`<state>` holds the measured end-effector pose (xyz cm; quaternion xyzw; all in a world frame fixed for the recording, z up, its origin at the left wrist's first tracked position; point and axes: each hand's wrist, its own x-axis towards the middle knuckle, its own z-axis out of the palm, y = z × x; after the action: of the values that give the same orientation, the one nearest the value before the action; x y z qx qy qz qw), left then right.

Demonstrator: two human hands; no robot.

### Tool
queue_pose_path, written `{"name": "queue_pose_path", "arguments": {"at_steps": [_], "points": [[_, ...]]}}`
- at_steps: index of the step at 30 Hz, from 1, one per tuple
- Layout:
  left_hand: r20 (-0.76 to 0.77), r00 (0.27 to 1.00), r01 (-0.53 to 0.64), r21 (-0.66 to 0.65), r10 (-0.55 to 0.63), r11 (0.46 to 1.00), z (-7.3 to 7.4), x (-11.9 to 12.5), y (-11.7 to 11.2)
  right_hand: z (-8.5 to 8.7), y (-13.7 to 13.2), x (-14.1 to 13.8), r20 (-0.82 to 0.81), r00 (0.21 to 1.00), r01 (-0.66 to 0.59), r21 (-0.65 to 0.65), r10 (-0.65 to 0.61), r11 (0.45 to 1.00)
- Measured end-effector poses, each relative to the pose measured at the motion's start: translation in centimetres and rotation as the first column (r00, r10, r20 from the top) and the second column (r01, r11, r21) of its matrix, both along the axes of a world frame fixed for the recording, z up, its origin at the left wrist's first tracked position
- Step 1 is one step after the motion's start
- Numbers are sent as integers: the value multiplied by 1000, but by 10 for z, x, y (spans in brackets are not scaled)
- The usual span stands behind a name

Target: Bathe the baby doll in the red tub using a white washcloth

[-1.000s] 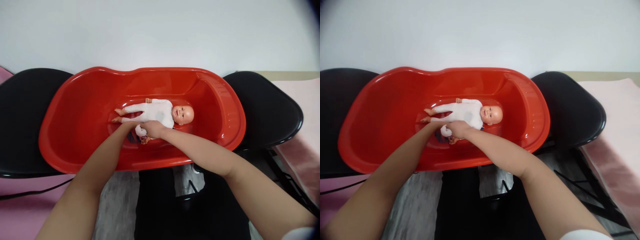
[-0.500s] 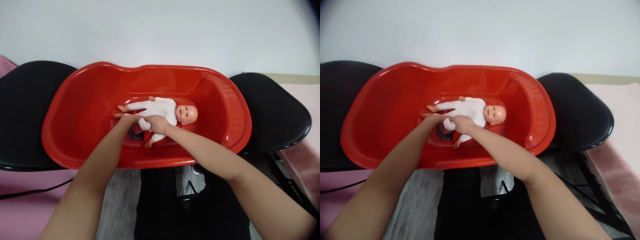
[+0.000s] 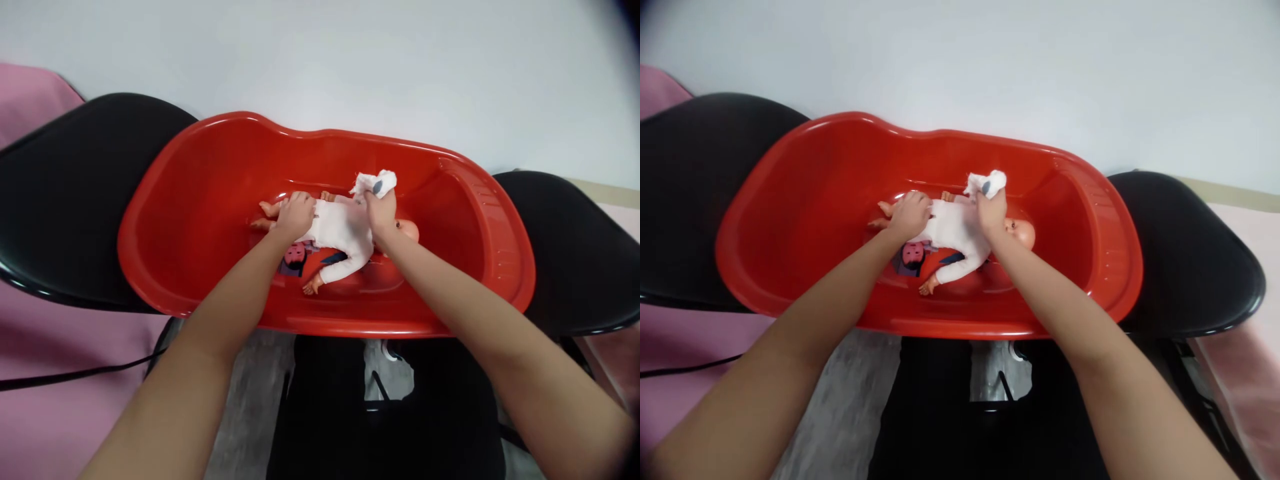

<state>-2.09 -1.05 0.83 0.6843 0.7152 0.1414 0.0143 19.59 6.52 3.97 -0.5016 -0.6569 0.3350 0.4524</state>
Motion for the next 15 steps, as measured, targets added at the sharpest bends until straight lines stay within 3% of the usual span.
{"name": "queue_pose_path", "arguments": {"at_steps": [4,7,11,15], "points": [[33,999,-15,-108,19,994,-13,-5,0,1,34,10,204,978,-59,38,50,998],[69,997,-15,-144,25,989,-18,-7,1,-6,59,3,396,911,-129,10,115,992],[78,996,-32,-124,42,992,-18,-3,0,-29,90,-27,611,756,-267,-39,234,963],[97,994,-42,-139,55,989,-16,4,-3,-55,114,-68,787,539,-390,-85,302,917]]}}
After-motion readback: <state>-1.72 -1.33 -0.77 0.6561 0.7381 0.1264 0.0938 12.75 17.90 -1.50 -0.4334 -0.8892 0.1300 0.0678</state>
